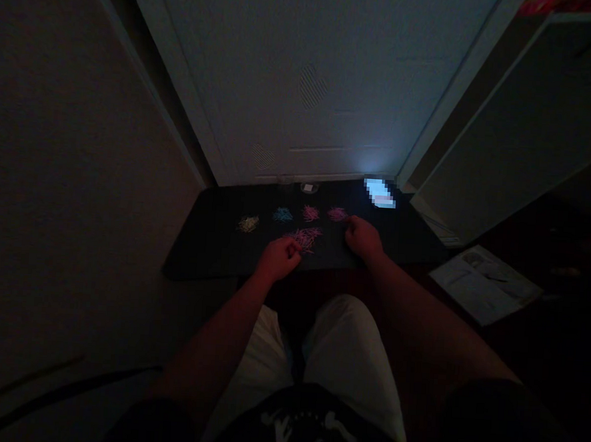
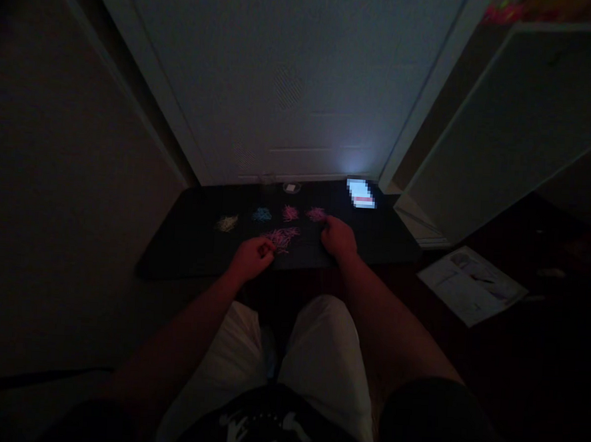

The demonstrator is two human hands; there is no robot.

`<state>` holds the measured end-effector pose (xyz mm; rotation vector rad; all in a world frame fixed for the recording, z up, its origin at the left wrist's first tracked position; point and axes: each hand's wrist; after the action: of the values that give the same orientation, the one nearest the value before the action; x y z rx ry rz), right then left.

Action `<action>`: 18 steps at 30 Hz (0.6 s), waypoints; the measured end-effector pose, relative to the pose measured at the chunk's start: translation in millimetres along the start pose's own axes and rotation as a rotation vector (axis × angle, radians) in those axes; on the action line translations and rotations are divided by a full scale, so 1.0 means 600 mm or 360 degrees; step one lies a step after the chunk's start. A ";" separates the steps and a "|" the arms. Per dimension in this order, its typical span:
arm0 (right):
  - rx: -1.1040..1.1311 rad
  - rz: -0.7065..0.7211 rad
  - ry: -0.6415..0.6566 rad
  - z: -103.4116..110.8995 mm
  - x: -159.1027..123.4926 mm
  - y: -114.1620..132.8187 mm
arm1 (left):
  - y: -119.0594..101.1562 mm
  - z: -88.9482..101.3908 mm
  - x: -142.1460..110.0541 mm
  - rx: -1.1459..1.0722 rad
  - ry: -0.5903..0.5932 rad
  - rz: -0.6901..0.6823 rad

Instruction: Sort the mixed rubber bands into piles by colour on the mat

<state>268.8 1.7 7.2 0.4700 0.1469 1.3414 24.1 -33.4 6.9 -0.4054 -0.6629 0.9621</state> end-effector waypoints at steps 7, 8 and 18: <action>0.0169 0.0366 0.0258 -0.009 -0.039 0.014 | 0.003 -0.001 0.003 -0.0140 -0.0130 0.0045; 0.0164 0.0382 0.0282 -0.012 -0.040 0.019 | 0.004 -0.001 0.004 -0.0142 -0.0139 0.0054; 0.0046 0.0324 0.0203 -0.021 -0.037 0.043 | 0.017 -0.004 0.005 -0.0216 -0.0128 0.0063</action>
<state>235.9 -13.0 2.8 0.4321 0.2289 1.5714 20.3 -25.5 0.1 -0.5032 -0.7981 0.9781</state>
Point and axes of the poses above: each hand's wrist, its own x-axis towards the middle knuckle, its own z-axis out of the back of the hand, y = z × x, and after that the axes turned 9 degrees about -z, right-handed
